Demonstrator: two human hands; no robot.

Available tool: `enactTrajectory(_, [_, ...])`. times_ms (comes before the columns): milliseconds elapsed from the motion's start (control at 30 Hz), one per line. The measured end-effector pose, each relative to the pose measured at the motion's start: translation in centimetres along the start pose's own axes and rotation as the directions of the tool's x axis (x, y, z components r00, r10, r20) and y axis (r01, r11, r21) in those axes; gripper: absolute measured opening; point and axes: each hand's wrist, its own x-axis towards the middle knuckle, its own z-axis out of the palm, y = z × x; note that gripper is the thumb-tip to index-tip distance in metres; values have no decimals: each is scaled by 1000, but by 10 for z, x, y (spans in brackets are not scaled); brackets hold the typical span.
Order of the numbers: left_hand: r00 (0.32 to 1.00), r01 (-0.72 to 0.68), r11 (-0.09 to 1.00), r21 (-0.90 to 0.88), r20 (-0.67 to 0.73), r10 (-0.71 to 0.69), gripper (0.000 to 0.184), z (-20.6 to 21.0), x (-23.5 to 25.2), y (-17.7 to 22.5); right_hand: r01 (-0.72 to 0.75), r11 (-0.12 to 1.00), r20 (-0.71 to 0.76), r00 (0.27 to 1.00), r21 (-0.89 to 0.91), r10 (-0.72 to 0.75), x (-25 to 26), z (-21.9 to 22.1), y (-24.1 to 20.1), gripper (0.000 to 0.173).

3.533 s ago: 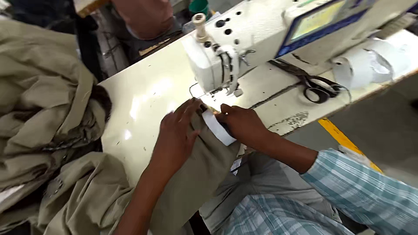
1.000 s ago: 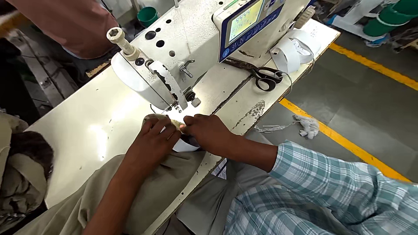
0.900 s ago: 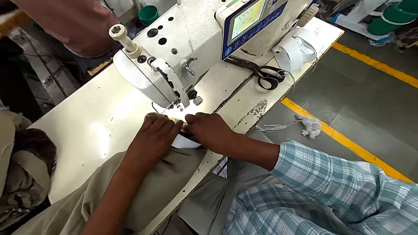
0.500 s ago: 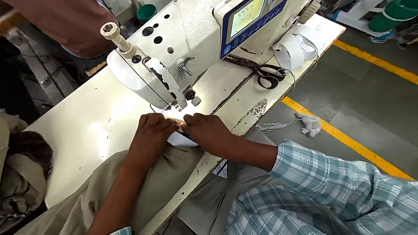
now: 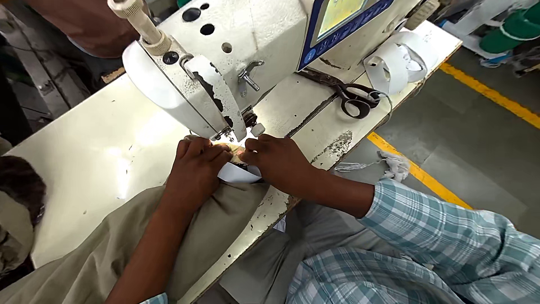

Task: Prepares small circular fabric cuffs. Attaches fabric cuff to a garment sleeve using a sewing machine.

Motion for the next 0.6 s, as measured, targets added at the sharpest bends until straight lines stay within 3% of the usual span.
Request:
enactTrajectory(233, [997,60,998,-31,-55,-62,37,7,3,-13,-48,998,-90,995,-33,45,7,-9,-3,13])
enactTrajectory(367, [990,75,997,-25,-120,-77,16,9,11,-23,-73,997,-153,986,-38,66,19,-13,-3,8])
enactTrajectory(600, [989,40,999,-33,-141,-44,16,10,17,-34,-125,988,-112,987,-86,115,21,-10,-10,8])
